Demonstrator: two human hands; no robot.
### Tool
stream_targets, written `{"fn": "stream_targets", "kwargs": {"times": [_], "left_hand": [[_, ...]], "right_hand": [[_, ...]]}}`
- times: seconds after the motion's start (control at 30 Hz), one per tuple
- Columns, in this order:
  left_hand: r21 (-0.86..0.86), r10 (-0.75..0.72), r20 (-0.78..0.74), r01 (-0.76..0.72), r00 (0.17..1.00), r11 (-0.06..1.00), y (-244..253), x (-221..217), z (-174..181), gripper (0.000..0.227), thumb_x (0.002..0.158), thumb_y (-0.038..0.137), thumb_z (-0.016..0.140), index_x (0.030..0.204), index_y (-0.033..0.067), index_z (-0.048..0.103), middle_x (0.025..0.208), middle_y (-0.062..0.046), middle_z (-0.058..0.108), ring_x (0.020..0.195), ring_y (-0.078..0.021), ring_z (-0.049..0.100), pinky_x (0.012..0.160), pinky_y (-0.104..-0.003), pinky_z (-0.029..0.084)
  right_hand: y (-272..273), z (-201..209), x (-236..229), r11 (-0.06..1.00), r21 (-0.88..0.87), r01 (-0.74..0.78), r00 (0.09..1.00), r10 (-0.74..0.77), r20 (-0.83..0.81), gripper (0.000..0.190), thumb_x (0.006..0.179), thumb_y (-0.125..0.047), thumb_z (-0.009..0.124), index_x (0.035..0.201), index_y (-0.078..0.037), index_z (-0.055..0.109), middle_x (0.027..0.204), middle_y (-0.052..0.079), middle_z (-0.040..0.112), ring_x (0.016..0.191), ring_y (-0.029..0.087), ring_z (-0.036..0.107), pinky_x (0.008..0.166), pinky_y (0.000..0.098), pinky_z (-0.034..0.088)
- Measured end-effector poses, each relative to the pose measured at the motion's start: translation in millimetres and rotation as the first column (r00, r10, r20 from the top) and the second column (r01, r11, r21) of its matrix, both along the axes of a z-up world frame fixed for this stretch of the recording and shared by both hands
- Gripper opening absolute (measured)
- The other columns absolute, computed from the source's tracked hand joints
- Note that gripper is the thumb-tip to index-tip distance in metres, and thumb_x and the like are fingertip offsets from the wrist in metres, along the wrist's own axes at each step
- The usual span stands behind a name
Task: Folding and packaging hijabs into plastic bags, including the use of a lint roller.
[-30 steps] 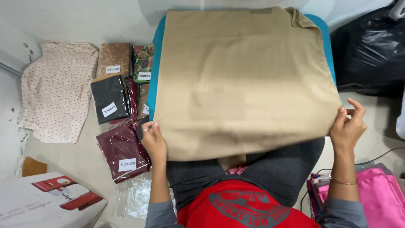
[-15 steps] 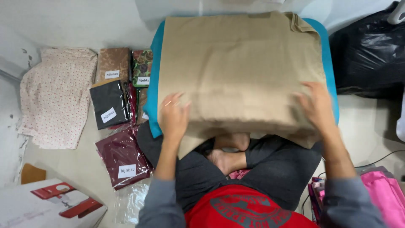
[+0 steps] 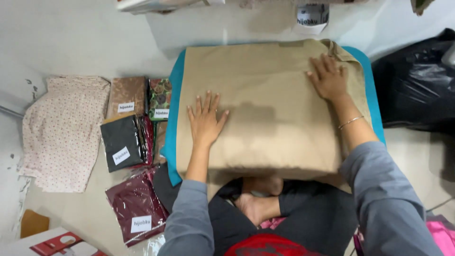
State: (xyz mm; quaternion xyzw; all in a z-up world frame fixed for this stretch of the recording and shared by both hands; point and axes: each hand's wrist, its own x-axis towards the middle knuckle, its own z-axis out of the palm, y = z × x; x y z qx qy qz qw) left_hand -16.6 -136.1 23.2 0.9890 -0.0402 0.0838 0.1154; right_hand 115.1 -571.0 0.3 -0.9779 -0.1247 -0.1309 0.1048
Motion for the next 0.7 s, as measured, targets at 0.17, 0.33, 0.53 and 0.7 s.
{"fn": "stream_targets", "kwargs": {"times": [0.17,0.33,0.53,0.7], "left_hand": [[-0.043,0.045,-0.056,-0.047,0.997,0.998,-3.4,3.0,9.8,0.075,0.095,0.062,0.051,0.159,0.0273,0.036,0.169,-0.004,0.023,0.155,-0.0388,0.016,0.119,-0.069,0.006],[-0.055,0.092,-0.09,-0.097,0.992,0.994,-6.5,2.3,15.1,0.077,0.092,0.063,0.054,0.159,0.0292,0.037,0.17,-0.005,0.022,0.155,-0.0426,0.013,0.118,-0.07,0.004],[-0.075,0.134,-0.093,-0.141,0.987,0.987,-6.3,3.0,16.0,0.08,0.09,0.065,0.056,0.159,0.0296,0.036,0.169,-0.007,0.022,0.155,-0.0441,0.011,0.119,-0.07,0.002],[-0.108,0.144,-0.078,-0.152,0.987,0.983,-6.2,3.1,16.1,0.08,0.091,0.065,0.056,0.16,0.0287,0.036,0.17,-0.01,0.02,0.155,-0.046,0.009,0.119,-0.071,0.002]], "right_hand": [[-29.9,-3.1,45.9,0.98,0.106,0.169,0.983,-0.159,-0.095,0.07,0.101,-0.068,0.038,0.161,-0.03,0.037,0.171,0.014,0.023,0.155,0.047,0.016,0.118,0.0724,0.012],[-11.6,40.1,39.2,0.931,0.044,0.362,0.915,-0.345,-0.21,0.076,0.096,-0.071,0.042,0.159,-0.029,0.034,0.168,0.024,0.013,0.15,0.054,0.005,0.113,0.0752,0.004],[-167.9,-70.8,85.7,0.84,0.483,0.247,0.924,-0.354,0.143,0.057,0.115,-0.051,0.049,0.151,-0.007,0.049,0.151,0.025,0.043,0.14,0.045,0.037,0.115,0.0616,0.028],[-278.6,-37.0,17.1,-0.227,0.974,0.025,0.888,-0.441,-0.126,0.029,0.11,-0.028,0.052,0.12,-0.008,0.071,0.087,0.003,0.065,0.081,0.024,0.056,0.069,0.0367,0.043]]}}
